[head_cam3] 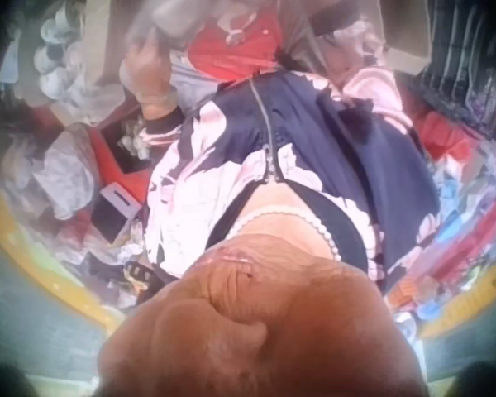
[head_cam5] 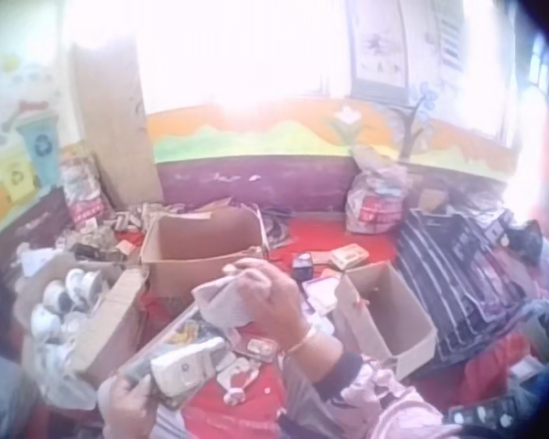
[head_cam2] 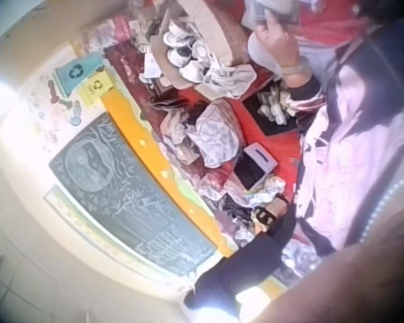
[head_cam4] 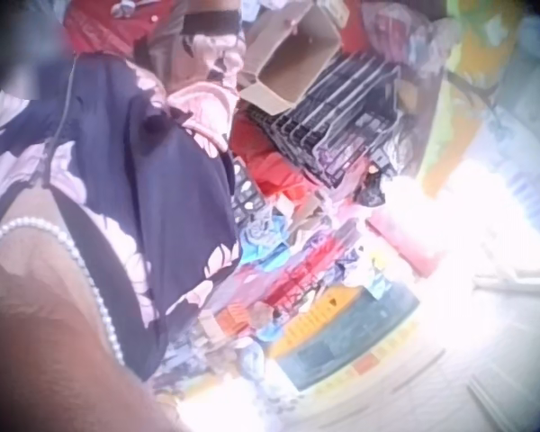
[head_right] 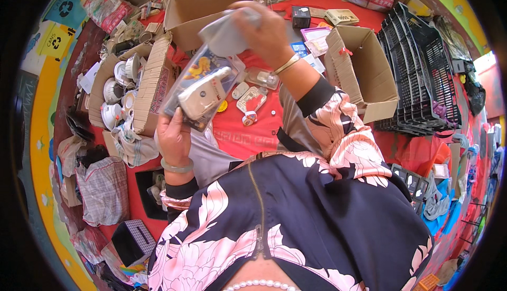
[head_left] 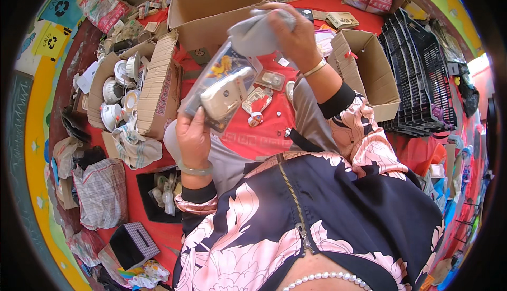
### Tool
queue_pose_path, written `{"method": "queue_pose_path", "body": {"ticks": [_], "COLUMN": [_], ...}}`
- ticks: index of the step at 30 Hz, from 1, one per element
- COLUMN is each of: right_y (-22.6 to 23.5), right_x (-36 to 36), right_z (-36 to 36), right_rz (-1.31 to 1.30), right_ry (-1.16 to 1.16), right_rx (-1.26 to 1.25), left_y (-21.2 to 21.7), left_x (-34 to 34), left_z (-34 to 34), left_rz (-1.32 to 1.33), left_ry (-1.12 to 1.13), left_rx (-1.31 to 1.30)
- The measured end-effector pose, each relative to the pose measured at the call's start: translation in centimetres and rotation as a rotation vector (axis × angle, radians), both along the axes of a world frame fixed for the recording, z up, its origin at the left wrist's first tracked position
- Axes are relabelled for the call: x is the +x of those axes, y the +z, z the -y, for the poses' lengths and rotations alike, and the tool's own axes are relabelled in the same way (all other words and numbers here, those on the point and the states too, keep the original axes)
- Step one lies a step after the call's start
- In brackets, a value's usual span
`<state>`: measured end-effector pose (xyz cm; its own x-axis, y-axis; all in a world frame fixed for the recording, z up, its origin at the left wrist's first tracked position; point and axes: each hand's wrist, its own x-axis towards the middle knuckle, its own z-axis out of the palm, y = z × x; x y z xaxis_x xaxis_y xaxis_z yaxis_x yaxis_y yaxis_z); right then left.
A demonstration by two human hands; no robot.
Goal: The person picks up several packaged items and a payment terminal one by one, wiping each with a cloth.
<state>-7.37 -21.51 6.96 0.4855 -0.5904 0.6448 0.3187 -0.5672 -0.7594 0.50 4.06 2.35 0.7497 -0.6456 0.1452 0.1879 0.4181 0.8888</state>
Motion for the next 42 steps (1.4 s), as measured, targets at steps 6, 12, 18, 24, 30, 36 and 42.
{"method": "queue_pose_path", "body": {"ticks": [6,12,18,24,30,36,42], "right_y": [1.1,0.3,1.2,0.8,-1.2,1.0,2.2], "right_x": [1.7,2.2,1.2,0.1,-1.8,1.5,2.1], "right_z": [-8.3,-6.7,-0.3,2.0,8.4,2.6,-1.9], "right_rz": [-0.324,-0.24,-0.394,-0.429,-0.41,-0.026,-0.468], "right_ry": [0.406,0.417,0.352,0.354,0.097,0.606,0.69], "right_rx": [-0.79,-0.838,-0.894,-0.731,0.23,0.795,0.557], "left_y": [1.3,1.6,1.7,0.3,0.1,0.4,0.0], "left_x": [-1.3,-1.2,-0.6,0.0,2.2,1.6,1.0], "left_z": [1.6,-0.5,-1.1,-1.7,-4.9,-3.8,-3.3], "left_rz": [0.607,0.402,0.169,0.079,-0.142,-0.13,-0.098], "left_ry": [-0.025,-0.11,-0.071,-0.055,0.102,0.034,-0.01], "left_rx": [0.247,0.284,-0.034,-0.123,-0.302,-0.306,-0.283]}}
